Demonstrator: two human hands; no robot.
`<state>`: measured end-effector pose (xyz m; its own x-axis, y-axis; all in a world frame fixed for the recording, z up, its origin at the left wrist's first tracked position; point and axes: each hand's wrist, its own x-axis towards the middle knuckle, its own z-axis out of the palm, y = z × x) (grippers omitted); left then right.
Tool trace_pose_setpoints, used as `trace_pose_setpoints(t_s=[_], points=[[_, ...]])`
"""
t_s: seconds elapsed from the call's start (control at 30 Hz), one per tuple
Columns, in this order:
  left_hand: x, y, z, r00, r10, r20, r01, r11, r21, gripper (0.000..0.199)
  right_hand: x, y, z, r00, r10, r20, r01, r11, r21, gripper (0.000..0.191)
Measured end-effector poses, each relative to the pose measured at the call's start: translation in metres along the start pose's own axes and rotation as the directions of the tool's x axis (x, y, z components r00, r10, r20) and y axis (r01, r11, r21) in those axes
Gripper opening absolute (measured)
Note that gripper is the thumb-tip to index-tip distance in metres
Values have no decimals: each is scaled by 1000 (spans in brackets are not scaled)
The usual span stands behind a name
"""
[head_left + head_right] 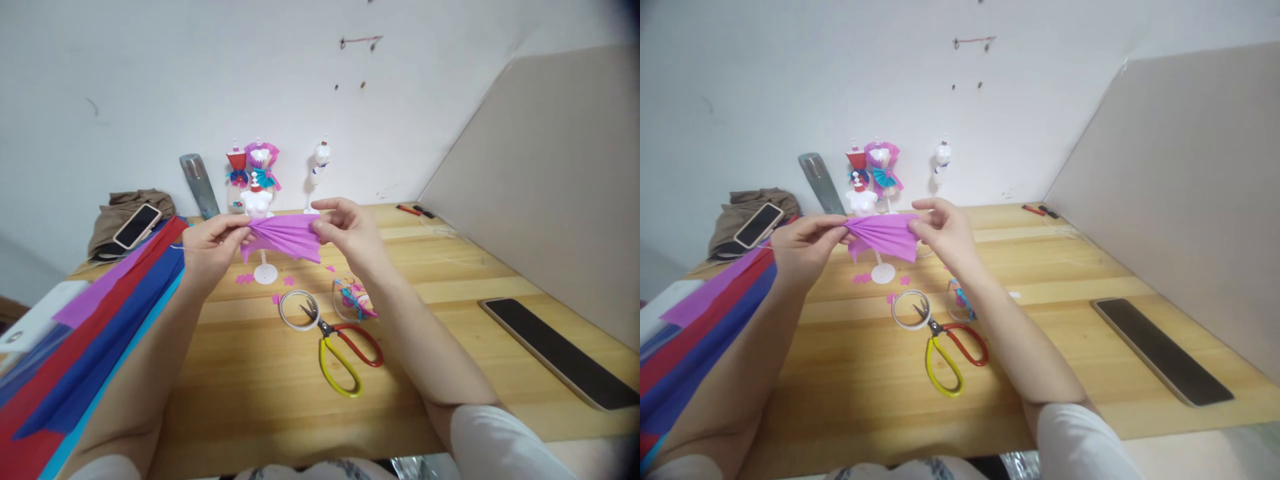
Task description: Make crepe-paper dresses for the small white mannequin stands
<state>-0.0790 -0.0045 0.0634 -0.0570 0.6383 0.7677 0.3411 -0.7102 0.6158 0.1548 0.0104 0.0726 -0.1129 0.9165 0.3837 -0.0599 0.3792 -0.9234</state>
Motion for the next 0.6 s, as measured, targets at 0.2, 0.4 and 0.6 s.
trace_pose_setpoints(t_s=[0.2, 0.4, 0.6], points=[[-1, 7, 4, 999, -54, 9, 54, 998, -44, 10, 1, 5, 2, 998, -28, -62, 33, 997, 73, 27], [2, 4, 4, 983, -185, -4, 184, 977, -109, 5, 1, 15, 4, 969, -205, -139, 208, 978, 7, 18], [6, 4, 4, 972, -234, -32, 227, 964, -139, 8, -6, 12, 7, 868, -483, -118, 439, 856, -272, 7]])
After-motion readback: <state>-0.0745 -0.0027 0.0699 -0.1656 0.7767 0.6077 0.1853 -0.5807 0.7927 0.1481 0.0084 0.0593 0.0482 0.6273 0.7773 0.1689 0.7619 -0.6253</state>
